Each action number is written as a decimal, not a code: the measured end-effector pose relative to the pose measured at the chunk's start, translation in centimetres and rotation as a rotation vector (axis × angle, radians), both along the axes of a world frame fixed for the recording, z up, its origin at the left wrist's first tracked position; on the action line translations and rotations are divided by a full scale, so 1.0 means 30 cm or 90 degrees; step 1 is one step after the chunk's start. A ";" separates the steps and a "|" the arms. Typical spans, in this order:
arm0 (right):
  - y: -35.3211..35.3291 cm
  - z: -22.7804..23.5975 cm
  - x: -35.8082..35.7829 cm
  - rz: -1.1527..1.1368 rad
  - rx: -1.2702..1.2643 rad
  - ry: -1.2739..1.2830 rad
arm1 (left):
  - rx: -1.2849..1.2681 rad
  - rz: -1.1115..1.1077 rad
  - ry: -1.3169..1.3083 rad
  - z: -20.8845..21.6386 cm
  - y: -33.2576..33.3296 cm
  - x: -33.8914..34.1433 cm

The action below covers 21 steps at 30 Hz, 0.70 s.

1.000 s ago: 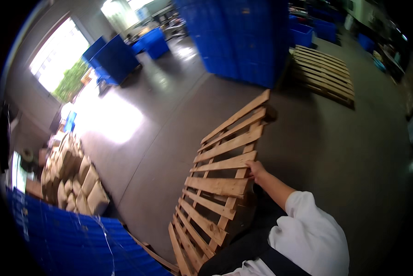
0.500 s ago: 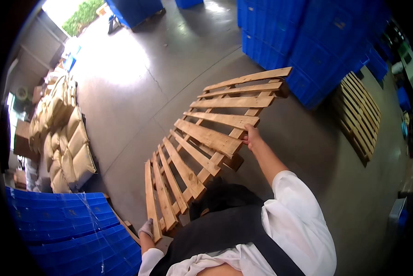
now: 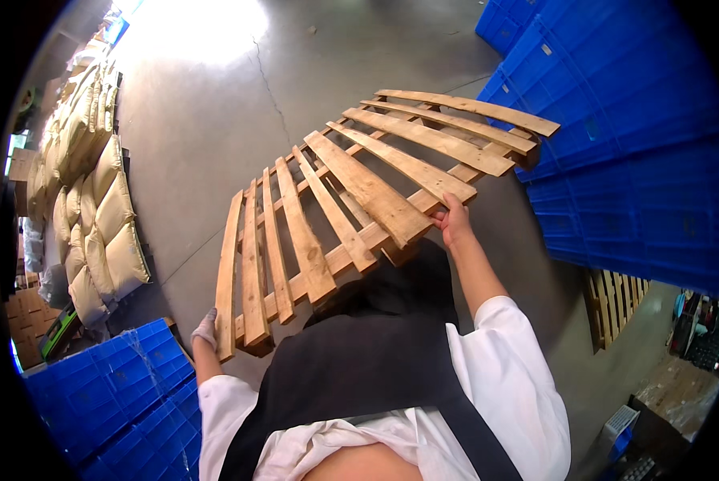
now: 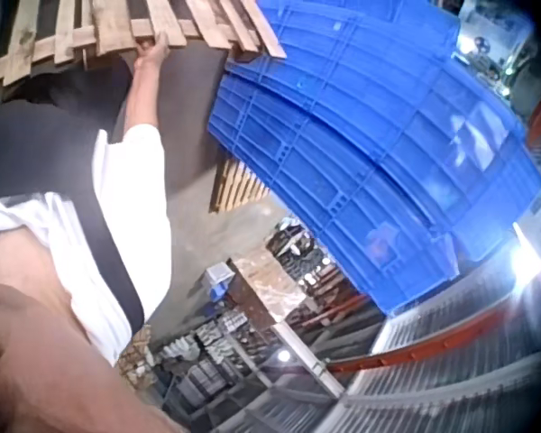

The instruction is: The person uses a red electric pallet jack to move a stack of blue plastic crates within a warehouse. They stop to apply a label to a crate, then continue moving the stack. Later, they carry a wooden pallet by hand and place it on the floor, then pick up a single blue crate and place it on a table.

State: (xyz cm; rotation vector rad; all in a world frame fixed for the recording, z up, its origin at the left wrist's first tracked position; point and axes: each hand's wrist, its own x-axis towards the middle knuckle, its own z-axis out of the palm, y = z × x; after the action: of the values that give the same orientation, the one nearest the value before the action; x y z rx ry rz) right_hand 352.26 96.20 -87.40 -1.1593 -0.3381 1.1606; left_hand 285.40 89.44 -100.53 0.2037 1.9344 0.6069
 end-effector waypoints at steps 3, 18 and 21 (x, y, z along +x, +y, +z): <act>0.022 0.066 -0.144 0.032 0.061 0.007 | 0.109 -0.079 0.014 -0.014 -0.105 -0.205; -0.361 0.022 -0.092 -0.085 -0.029 0.110 | 0.067 -0.052 0.019 0.096 -0.331 -0.106; -0.348 -0.118 -0.118 -0.105 -0.015 0.149 | 0.121 -0.055 0.025 -0.138 -0.314 -0.298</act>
State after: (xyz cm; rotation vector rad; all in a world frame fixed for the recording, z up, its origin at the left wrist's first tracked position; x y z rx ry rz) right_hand 348.73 85.76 -90.95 -1.0385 -0.0490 1.1429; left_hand 276.46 80.04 -104.67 0.4201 1.8952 0.7337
